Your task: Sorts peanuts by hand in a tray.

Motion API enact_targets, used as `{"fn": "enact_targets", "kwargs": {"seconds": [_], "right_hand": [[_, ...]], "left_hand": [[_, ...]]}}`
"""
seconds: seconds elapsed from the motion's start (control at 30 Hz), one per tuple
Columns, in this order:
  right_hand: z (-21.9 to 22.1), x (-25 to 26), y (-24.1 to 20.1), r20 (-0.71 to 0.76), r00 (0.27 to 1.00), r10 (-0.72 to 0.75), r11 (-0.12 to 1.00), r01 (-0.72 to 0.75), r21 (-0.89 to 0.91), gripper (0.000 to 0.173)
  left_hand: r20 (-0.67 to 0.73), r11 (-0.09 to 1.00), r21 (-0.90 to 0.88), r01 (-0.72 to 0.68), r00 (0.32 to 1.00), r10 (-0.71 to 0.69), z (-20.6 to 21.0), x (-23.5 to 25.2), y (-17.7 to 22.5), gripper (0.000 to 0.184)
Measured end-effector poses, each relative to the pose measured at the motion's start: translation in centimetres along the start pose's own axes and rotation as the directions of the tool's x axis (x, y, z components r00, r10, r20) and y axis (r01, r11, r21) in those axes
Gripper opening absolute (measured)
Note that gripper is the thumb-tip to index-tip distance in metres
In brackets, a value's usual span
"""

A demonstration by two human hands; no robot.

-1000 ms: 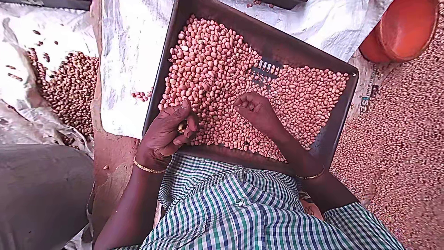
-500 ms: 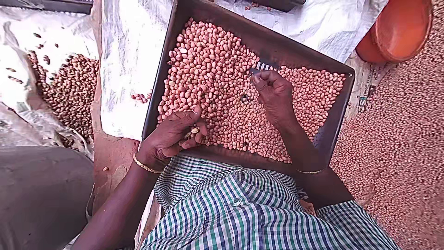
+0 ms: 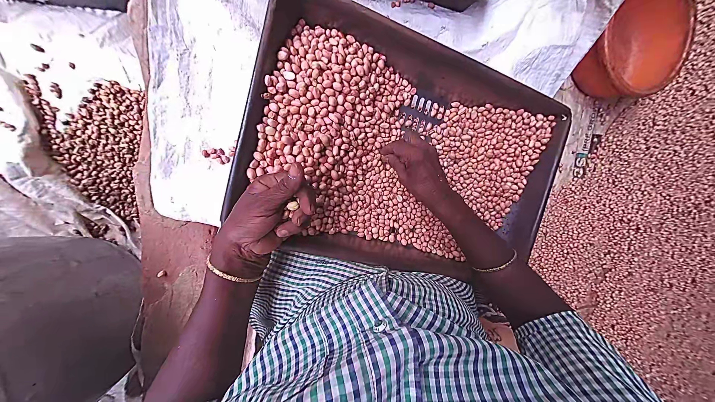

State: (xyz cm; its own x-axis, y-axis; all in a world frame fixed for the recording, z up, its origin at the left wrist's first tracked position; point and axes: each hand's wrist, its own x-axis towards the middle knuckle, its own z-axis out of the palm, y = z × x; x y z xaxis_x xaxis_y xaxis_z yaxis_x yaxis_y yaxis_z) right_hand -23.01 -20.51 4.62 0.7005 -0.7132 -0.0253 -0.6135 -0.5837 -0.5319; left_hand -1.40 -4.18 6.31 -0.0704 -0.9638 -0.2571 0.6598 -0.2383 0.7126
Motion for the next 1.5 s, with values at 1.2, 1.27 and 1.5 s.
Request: {"fn": "enact_targets", "kwargs": {"seconds": [1.2,1.27,1.5], "right_hand": [[-5.7,2.4,8.4,-0.012,0.991,-0.132,0.984,0.13,-0.123,0.039],[-4.1,3.5,9.3,-0.057,0.963,-0.264,0.962,0.258,-0.09,0.031],[1.7,-0.5,4.2,-0.023,0.845,-0.534,0.79,0.509,0.342,0.022]], "left_hand": [[-0.045,0.999,-0.047,0.01,0.999,-0.012,-0.4,0.0,-0.4,0.05],[-0.055,0.998,-0.057,0.004,0.998,-0.007,-0.4,0.0,-0.5,0.049],[-0.08,1.0,-0.002,0.0,0.997,0.0,-0.4,-0.3,-0.3,0.059]]}}
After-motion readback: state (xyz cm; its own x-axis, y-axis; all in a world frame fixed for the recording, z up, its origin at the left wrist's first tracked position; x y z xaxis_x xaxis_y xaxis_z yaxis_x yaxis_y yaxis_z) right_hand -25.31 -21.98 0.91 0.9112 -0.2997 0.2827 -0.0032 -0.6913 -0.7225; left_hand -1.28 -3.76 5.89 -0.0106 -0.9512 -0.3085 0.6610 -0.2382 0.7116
